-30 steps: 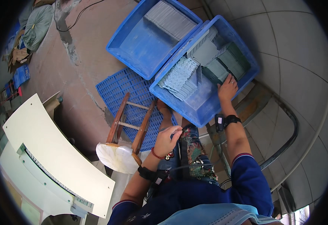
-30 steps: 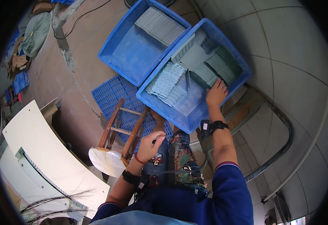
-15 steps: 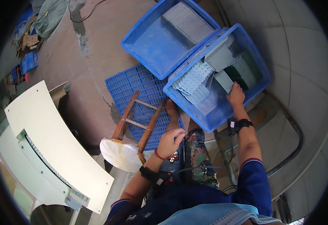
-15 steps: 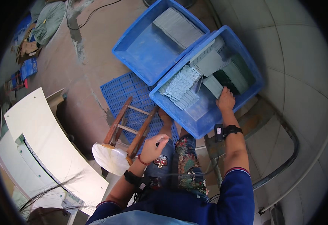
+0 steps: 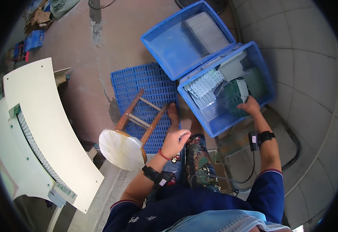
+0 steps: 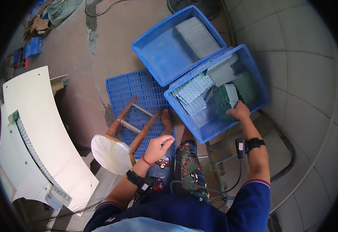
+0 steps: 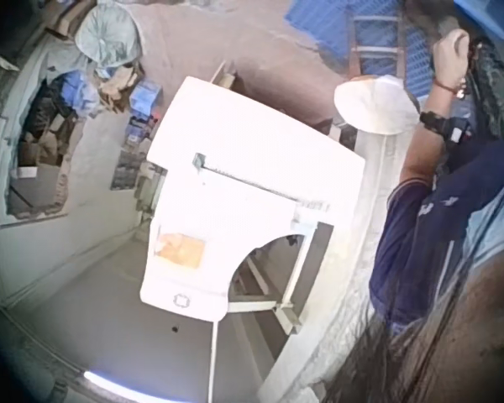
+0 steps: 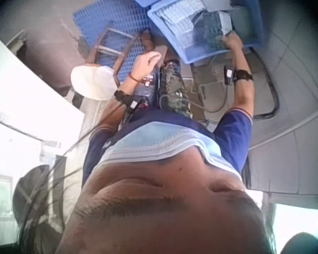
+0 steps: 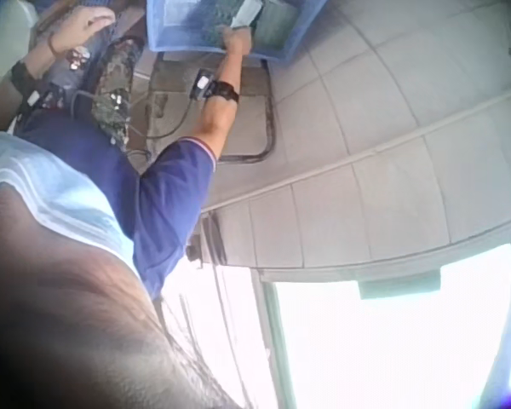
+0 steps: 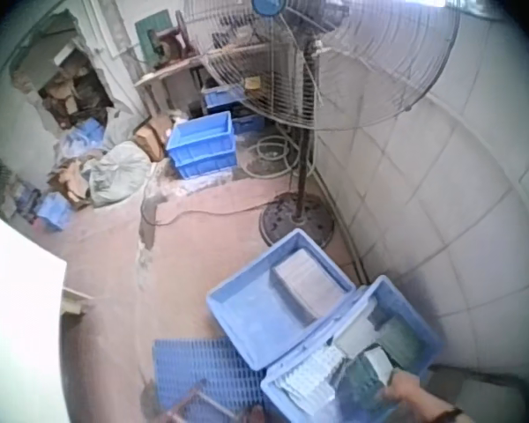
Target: Loading green circuit board plates into the slots of a processing machine.
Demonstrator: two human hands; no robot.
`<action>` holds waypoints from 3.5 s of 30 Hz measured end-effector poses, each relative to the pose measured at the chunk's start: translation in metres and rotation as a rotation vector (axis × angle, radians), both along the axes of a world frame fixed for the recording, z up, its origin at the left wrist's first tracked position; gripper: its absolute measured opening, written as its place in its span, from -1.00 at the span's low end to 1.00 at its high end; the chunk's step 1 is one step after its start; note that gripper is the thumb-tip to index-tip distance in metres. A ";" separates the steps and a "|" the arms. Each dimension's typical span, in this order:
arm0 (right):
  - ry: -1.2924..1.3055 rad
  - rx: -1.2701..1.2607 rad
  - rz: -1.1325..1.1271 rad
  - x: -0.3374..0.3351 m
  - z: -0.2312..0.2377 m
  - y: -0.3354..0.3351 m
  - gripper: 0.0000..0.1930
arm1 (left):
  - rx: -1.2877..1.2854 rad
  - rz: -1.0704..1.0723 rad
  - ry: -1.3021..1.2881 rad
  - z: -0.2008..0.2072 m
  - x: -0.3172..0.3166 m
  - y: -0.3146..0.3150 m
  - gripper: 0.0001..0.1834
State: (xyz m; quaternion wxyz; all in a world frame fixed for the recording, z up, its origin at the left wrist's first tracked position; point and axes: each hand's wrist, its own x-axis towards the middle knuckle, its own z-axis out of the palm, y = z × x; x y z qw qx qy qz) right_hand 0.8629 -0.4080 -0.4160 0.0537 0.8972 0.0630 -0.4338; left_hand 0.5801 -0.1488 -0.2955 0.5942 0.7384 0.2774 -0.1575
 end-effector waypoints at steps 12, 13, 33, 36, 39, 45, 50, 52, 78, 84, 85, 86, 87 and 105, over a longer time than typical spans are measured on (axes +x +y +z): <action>0.784 0.826 -0.869 -0.088 0.165 0.033 -0.38 | -0.808 0.428 -0.085 0.027 0.015 -0.033 -0.35; 0.846 0.865 -0.855 -0.097 0.174 0.044 -0.39 | -0.903 0.384 -0.138 0.021 0.015 -0.035 -0.35; 0.982 0.971 -0.213 -0.198 0.307 0.187 -0.59 | -0.471 1.050 -0.948 0.273 -0.258 0.081 -0.29; 0.998 0.867 -0.350 -0.176 0.256 0.175 -0.66 | -0.319 1.315 -0.877 0.321 -0.372 0.123 -0.39; 0.863 0.812 -0.403 -0.182 0.216 0.150 -0.62 | 0.028 1.669 -0.817 0.376 -0.498 0.146 -0.49; 0.733 0.851 0.035 -0.156 0.208 0.079 -0.59 | 0.256 1.896 -0.837 0.400 -0.687 0.200 -0.52; 0.405 0.779 0.468 -0.164 0.222 0.078 -0.71 | 0.097 2.064 -0.639 0.391 -0.740 0.209 -0.49; 0.389 0.847 0.402 -0.159 0.208 0.069 -0.75 | 0.094 2.057 -0.578 0.387 -0.743 0.206 -0.45; -0.372 0.141 -0.093 -0.024 -0.067 -0.025 -0.26 | 0.258 1.042 0.580 0.271 -0.449 0.087 -0.61; -0.473 0.023 -0.121 -0.013 -0.097 -0.028 -0.10 | 0.208 0.927 0.645 0.253 -0.381 0.090 -0.61; -0.530 0.002 -0.100 -0.018 -0.102 -0.027 -0.09 | 0.222 0.898 0.672 0.249 -0.374 0.091 -0.61; -0.592 -0.018 -0.078 -0.020 -0.103 -0.025 -0.07 | 0.235 0.870 0.693 0.246 -0.366 0.092 -0.62; -0.611 -0.027 -0.076 -0.022 -0.103 -0.022 -0.05 | 0.223 0.865 0.696 0.245 -0.352 0.091 -0.62; -0.649 -0.018 -0.059 -0.010 -0.073 -0.020 -0.29 | 0.135 0.768 0.619 0.208 -0.282 0.090 -0.65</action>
